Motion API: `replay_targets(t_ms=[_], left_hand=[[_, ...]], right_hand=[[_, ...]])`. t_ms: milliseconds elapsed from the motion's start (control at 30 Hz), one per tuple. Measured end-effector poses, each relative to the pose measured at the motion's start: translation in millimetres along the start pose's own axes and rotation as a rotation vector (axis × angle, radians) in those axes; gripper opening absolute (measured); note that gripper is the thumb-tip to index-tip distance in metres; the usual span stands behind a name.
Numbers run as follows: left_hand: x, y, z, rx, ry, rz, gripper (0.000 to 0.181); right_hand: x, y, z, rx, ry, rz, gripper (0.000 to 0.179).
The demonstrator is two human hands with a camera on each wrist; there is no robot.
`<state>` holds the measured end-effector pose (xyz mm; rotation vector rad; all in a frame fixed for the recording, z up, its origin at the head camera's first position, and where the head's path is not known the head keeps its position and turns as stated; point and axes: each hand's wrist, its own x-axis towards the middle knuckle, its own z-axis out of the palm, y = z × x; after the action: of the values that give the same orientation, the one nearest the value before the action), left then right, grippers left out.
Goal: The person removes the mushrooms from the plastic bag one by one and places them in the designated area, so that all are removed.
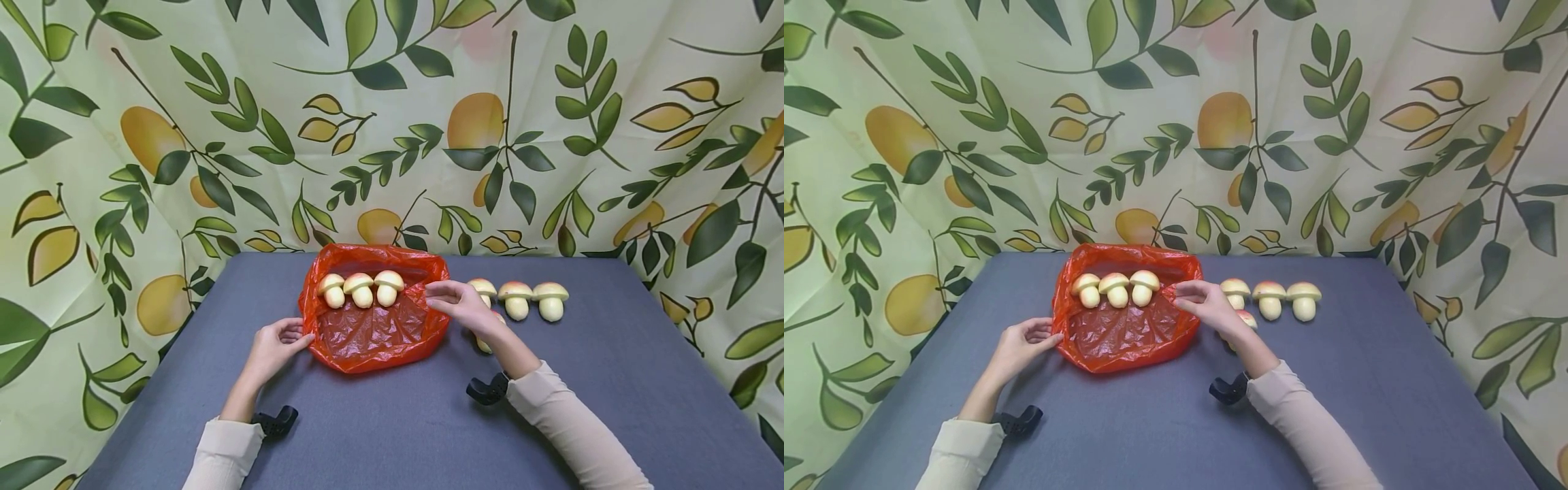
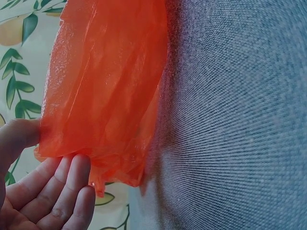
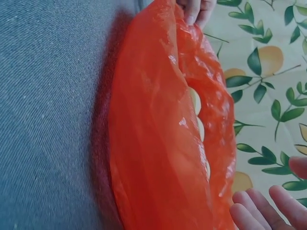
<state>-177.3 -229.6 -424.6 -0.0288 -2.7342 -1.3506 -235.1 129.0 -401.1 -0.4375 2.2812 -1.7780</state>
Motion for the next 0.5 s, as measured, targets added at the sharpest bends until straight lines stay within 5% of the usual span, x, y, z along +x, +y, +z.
replay_targets(t_ms=[500], left_hand=[[1.1,-2.1,2.0,0.001,0.010,0.005,0.035]], right_hand=[[20.7,5,38,-0.089,0.040,0.027,0.040]])
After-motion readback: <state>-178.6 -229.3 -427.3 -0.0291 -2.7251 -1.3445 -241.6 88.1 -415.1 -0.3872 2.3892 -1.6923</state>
